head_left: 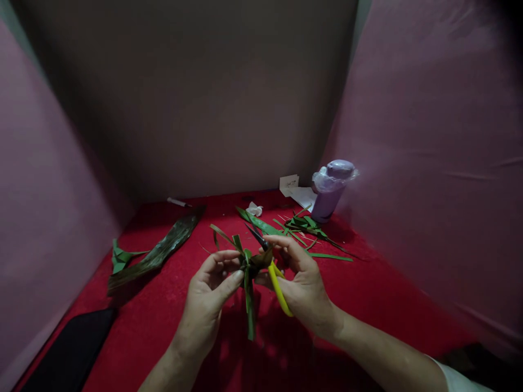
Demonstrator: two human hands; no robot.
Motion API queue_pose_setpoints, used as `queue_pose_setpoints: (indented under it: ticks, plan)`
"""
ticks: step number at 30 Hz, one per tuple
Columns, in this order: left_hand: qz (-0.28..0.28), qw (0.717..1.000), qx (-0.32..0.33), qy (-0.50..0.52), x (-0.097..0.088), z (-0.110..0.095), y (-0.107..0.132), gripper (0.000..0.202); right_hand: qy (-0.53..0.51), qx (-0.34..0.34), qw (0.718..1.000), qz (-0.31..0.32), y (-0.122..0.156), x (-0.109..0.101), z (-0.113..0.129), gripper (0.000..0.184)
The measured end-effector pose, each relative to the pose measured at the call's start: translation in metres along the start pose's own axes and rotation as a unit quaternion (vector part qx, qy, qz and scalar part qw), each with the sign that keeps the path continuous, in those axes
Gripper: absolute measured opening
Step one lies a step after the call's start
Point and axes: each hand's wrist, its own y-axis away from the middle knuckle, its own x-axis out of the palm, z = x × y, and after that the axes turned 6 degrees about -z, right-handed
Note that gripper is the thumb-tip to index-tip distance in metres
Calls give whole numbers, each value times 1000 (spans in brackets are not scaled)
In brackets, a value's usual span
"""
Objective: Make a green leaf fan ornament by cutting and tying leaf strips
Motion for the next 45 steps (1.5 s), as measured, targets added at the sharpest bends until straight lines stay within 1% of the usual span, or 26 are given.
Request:
queue_pose_setpoints:
  ticks: [4, 7, 9, 11, 12, 14, 15, 16, 17, 18, 20, 22, 23, 26, 28, 31, 33, 37, 39, 42, 45]
  plan:
    - [20, 1000, 2, -8, 2, 0, 2, 22, 1, -25, 1000, 3, 1, 3, -4, 45]
    - [29, 999, 16, -26, 4, 0, 3, 17, -15, -36, 999, 2, 3, 5, -6, 44]
    - [26, 997, 33, -66, 4, 1, 4, 16, -22, -36, 999, -10, 4, 7, -8, 45]
    - [-3, 986, 85, -146, 2, 2, 7, 19, -36, -32, 998, -26, 3, 8, -11, 47]
    - [-29, 972, 129, -195, 1, 3, 8, 22, -47, -27, 998, -34, 3, 9, -12, 48]
    - [-89, 925, 244, -278, -4, 5, 13, 29, -69, -16, 997, -44, 2, 9, -15, 49]
    - [-109, 898, 299, -303, -6, 6, 15, 33, -78, -7, 996, -43, 1, 9, -16, 48]
    - [-114, 875, 347, -317, -8, 7, 17, 38, -85, 5, 996, -40, 1, 8, -16, 47]
    - [-105, 858, 383, -324, -9, 7, 19, 44, -90, 19, 995, -33, 1, 8, -16, 45]
    - [-89, 847, 410, -326, -9, 7, 20, 49, -95, 33, 995, -25, 1, 8, -15, 43]
    - [-45, 838, 432, -330, -9, 7, 20, 56, -99, 52, 994, -16, 2, 7, -13, 41]
    - [-17, 833, 429, -349, -7, 8, 17, 58, -97, 55, 994, -22, 3, 7, -11, 41]
    - [-15, 828, 428, -362, -6, 10, 16, 57, -95, 54, 994, -26, 3, 8, -10, 42]
    - [-29, 820, 420, -387, -5, 13, 13, 55, -97, 45, 994, -33, 3, 8, -10, 42]
    - [-41, 828, 407, -383, -3, 14, 13, 51, -94, 34, 994, -34, 3, 8, -11, 42]
    - [-39, 854, 378, -357, -1, 13, 14, 39, -81, 24, 995, -48, 2, 9, -11, 41]
    - [-29, 882, 336, -330, 1, 11, 15, 31, -78, 26, 995, -55, 1, 9, -11, 41]
    - [-6, 953, 202, -227, 6, 10, 14, 30, -95, 29, 994, -55, 1, 12, -8, 41]
    - [-6, 976, 140, -164, 8, 10, 13, 29, -107, 25, 993, -47, 2, 14, -6, 40]
    - [-33, 992, 79, -93, 8, 7, 12, 27, -105, 30, 994, -20, 3, 14, -2, 40]
    - [-55, 997, 34, -53, 6, 0, 10, 32, -54, 47, 997, 10, 3, 4, 4, 46]
